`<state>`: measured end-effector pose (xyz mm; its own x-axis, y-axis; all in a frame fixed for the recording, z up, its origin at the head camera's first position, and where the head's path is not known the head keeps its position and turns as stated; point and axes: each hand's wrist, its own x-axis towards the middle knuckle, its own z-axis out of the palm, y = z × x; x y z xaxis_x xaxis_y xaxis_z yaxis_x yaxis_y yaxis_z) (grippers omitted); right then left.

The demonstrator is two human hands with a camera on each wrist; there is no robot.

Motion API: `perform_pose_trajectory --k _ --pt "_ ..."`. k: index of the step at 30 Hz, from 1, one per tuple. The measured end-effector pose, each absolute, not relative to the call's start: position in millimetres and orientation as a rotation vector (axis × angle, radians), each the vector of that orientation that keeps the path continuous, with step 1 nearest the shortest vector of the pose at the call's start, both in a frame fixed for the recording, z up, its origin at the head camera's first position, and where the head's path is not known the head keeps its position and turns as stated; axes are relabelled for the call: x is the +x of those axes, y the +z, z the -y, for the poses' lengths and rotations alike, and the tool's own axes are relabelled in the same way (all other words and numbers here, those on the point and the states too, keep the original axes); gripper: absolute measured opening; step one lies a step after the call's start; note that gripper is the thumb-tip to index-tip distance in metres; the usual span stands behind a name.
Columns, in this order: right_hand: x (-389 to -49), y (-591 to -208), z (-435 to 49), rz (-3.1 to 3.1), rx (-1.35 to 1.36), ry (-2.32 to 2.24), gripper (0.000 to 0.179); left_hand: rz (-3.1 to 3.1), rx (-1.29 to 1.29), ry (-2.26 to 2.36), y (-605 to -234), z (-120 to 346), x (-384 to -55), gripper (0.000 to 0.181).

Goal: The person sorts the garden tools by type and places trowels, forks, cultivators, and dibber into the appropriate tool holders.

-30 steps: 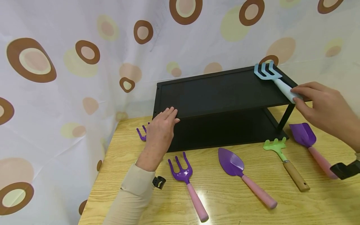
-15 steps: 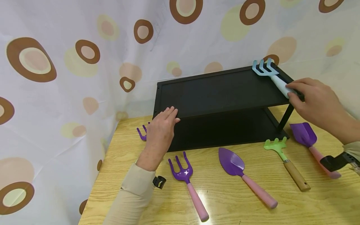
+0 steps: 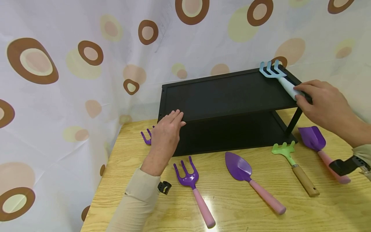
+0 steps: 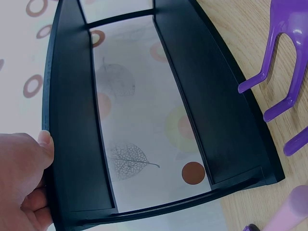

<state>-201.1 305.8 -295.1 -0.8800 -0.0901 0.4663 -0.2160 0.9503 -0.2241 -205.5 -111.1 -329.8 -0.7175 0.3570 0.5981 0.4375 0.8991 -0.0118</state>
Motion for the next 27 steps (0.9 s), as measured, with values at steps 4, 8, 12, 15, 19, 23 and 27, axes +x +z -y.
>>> perform_pose_trajectory --k 4,8,12,15,19,23,27 --pt "-196 -295 -308 2.612 0.221 0.367 0.032 2.437 -0.577 -0.174 -330 110 -206 0.035" --pt "-189 -294 -312 2.583 0.195 0.372 0.029 2.439 -0.578 -0.177 -330 110 -206 0.035" --pt "-183 -297 -319 2.593 0.154 0.393 0.028 2.439 -0.579 -0.185 -331 112 -206 0.034" --pt "-180 -301 -325 2.607 0.13 0.419 0.028 2.43 -0.584 -0.2 -332 112 -206 0.034" --pt "-174 -307 -332 2.614 0.09 0.413 0.03 2.418 -0.592 -0.22 -333 112 -205 0.034" --pt "-168 -313 -339 2.587 0.049 0.414 0.031 2.412 -0.587 -0.215 -333 111 -205 0.034" --pt "-161 -320 -347 2.532 0.041 0.437 0.03 2.397 -0.581 -0.205 -332 110 -206 0.034"
